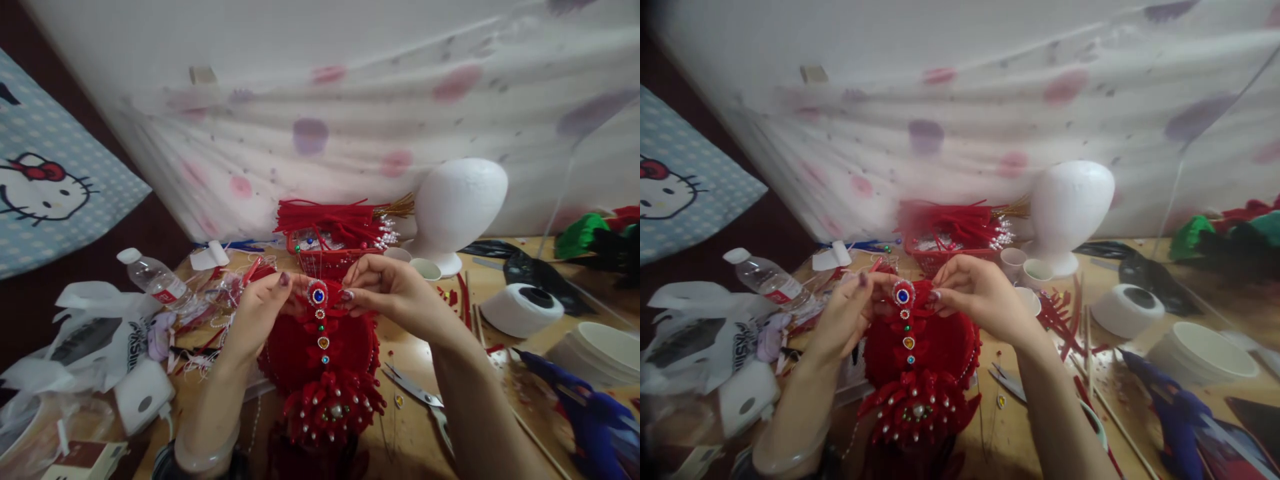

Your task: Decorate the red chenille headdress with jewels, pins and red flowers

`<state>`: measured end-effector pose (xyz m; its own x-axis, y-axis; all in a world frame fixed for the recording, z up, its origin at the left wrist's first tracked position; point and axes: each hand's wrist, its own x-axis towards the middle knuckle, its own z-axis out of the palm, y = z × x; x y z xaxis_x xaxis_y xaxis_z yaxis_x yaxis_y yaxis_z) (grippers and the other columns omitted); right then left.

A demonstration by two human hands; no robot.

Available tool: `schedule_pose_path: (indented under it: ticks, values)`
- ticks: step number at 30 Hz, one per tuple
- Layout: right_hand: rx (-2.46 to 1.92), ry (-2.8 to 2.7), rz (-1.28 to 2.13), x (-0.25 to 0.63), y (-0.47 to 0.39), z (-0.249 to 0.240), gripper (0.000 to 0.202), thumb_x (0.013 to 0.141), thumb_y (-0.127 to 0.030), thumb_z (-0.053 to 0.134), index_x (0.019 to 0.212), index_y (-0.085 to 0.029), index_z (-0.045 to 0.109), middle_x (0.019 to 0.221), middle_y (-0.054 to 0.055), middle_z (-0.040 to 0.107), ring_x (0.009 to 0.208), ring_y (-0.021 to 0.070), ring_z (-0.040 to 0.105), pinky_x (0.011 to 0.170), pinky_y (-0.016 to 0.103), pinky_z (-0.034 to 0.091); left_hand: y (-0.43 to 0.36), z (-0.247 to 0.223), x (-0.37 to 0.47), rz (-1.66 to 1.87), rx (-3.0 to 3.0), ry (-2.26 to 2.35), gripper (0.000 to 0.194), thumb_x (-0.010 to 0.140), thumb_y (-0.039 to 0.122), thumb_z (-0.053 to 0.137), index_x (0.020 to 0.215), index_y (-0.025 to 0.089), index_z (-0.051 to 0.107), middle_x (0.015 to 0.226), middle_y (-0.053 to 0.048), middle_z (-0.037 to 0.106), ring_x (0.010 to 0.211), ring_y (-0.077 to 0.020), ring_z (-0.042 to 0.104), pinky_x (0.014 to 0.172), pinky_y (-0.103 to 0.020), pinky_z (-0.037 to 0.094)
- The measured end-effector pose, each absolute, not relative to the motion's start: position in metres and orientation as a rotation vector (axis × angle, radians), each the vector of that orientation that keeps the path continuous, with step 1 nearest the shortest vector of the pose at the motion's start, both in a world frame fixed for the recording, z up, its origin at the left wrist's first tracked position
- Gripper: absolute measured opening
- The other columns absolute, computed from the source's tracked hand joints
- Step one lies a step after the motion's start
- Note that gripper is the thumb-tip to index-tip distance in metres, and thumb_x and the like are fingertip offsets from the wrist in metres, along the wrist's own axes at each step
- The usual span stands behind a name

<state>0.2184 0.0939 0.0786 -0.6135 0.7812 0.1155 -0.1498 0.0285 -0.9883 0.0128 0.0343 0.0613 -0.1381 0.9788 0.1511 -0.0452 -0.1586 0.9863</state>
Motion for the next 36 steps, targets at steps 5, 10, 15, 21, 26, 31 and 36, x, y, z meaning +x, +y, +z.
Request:
schedule_pose_path:
  ticks: [5,10,15,21,26,31,36]
  values:
    - [-0.625,-1.632,1.633,0.223,0.095,0.079,0.021,0.072,-0.025,0.080,0.078,-0.020,0.061,0.072,0.002,0.072,0.067,0.0139,0.071,0.059,0.023,0.060,0.024,0.071,0.004,1.262,1.404,1.309,0.045,0.060,0.034,0.089,0.101,0.023,0.076,0.099,-0.006,0.077,0.089,-0.0228,0.071,0.078,-0.028,0.056]
    - [-0.644,-1.619,1.600,0.224,0.096,0.079,0.020,0.073,-0.028,0.081,0.078,-0.022,0.062,0.072,0.002,0.071,0.067,0.0161,0.070,0.059,0.026,0.059,0.015,0.074,0.004,1.041,1.372,1.352,0.065,0.055,0.015,0.089,0.116,0.027,0.069,0.116,-0.007,0.073,0.104,-0.0294,0.070,0.085,-0.034,0.059]
    - [-0.657,-1.649,1.599,0.223,0.097,0.079,0.023,0.072,-0.031,0.082,0.077,-0.022,0.062,0.072,0.002,0.070,0.068,0.0161,0.070,0.059,0.026,0.059,0.011,0.073,0.006,1.036,1.369,1.384,0.075,0.053,0.011,0.088,0.122,0.031,0.065,0.128,-0.007,0.068,0.116,-0.0316,0.065,0.093,-0.037,0.057]
    - [-0.652,-1.677,1.622,0.222,0.096,0.078,0.021,0.073,-0.028,0.080,0.078,-0.021,0.061,0.074,0.001,0.069,0.068,0.0149,0.069,0.060,0.025,0.058,0.010,0.070,0.004,0.949,1.414,1.411,0.076,0.060,0.021,0.088,0.129,0.034,0.058,0.129,-0.005,0.067,0.116,-0.0293,0.066,0.090,-0.034,0.058]
    - [-0.648,-1.689,1.657,0.220,0.094,0.078,0.021,0.073,-0.023,0.081,0.079,-0.020,0.061,0.073,0.001,0.070,0.066,0.0124,0.068,0.057,0.021,0.055,0.011,0.070,0.005,0.963,1.471,1.374,0.063,0.069,0.027,0.084,0.126,0.037,0.060,0.127,-0.001,0.068,0.113,-0.0227,0.067,0.093,-0.028,0.054]
    - [-0.628,-1.713,1.699,0.218,0.091,0.077,0.016,0.074,-0.014,0.076,0.082,-0.019,0.063,0.074,0.000,0.072,0.065,0.0098,0.067,0.057,0.018,0.052,0.014,0.073,0.009,1.008,1.475,1.304,0.046,0.076,0.033,0.078,0.120,0.034,0.064,0.119,-0.001,0.072,0.110,-0.0210,0.067,0.092,-0.028,0.054]
    - [-0.658,-1.712,1.691,0.216,0.090,0.077,0.014,0.074,-0.012,0.074,0.082,-0.018,0.064,0.072,0.000,0.073,0.063,0.0088,0.066,0.055,0.017,0.050,0.013,0.076,0.009,1.007,1.495,1.286,0.047,0.076,0.035,0.079,0.120,0.030,0.064,0.128,-0.004,0.069,0.114,-0.0224,0.066,0.096,-0.031,0.052]
